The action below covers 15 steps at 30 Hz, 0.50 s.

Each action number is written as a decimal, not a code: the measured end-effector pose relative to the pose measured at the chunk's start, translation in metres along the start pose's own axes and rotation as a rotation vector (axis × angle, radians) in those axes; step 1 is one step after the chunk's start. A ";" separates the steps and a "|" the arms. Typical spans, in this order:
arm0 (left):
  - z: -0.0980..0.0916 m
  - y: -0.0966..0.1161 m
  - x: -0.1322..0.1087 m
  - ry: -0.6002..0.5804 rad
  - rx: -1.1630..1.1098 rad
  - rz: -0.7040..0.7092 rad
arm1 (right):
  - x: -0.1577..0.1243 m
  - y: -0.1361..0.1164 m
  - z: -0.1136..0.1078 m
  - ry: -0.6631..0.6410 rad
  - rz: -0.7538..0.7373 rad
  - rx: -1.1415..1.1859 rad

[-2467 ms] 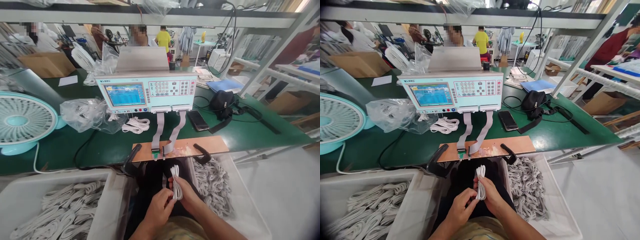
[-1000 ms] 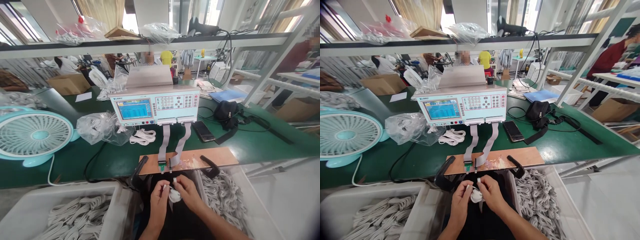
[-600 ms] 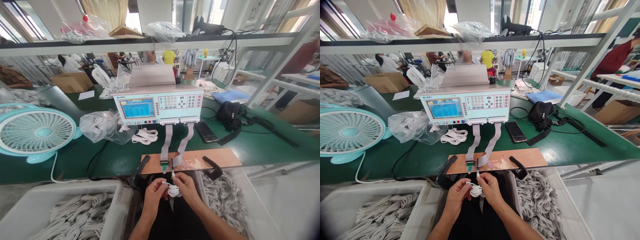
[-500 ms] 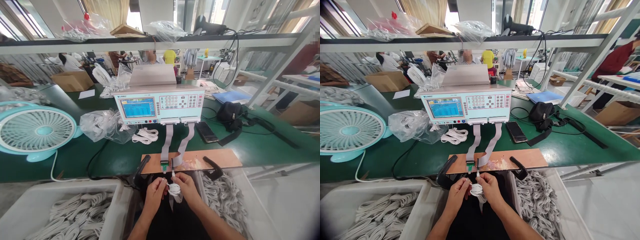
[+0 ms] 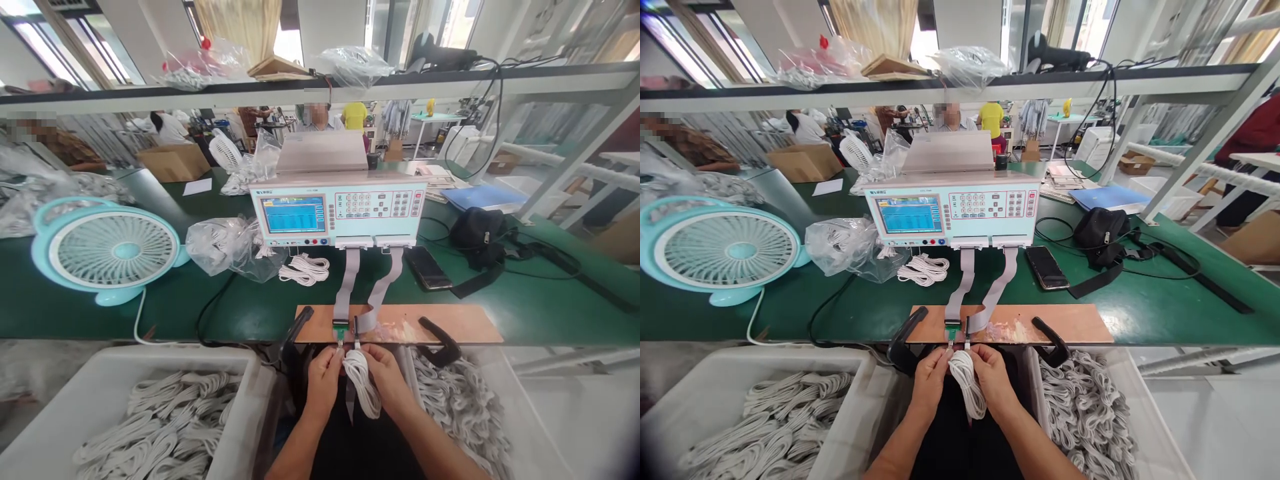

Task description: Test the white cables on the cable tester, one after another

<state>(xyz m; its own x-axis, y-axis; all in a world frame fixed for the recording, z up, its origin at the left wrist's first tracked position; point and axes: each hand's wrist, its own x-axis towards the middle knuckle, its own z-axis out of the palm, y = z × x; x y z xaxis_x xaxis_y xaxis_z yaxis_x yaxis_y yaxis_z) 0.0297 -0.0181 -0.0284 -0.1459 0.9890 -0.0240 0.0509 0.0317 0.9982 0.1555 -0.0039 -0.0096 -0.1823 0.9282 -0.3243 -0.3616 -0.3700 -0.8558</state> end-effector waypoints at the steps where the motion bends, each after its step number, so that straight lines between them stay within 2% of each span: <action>1: 0.002 -0.002 -0.001 0.022 -0.029 -0.009 | 0.000 0.000 0.000 0.004 -0.006 -0.012; 6: 0.014 -0.009 0.002 0.075 -0.061 -0.033 | 0.002 0.000 -0.003 -0.010 0.006 -0.079; 10: 0.012 0.004 -0.005 0.157 0.028 -0.078 | 0.003 0.000 -0.008 0.020 0.014 -0.118; 12: -0.006 0.018 -0.013 0.189 0.084 -0.015 | 0.006 0.001 -0.012 0.059 0.066 -0.141; 13: -0.020 0.026 -0.019 0.176 0.137 0.063 | 0.009 0.003 -0.014 0.077 0.078 -0.146; 15: -0.063 0.035 -0.031 0.181 0.301 0.186 | 0.016 0.007 -0.019 0.076 0.090 -0.207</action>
<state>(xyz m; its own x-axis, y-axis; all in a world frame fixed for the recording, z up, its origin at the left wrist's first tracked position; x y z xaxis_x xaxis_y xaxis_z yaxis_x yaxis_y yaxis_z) -0.0260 -0.0565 0.0104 -0.2773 0.9412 0.1931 0.3766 -0.0784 0.9230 0.1679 0.0091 -0.0284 -0.1335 0.8949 -0.4258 -0.1499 -0.4429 -0.8839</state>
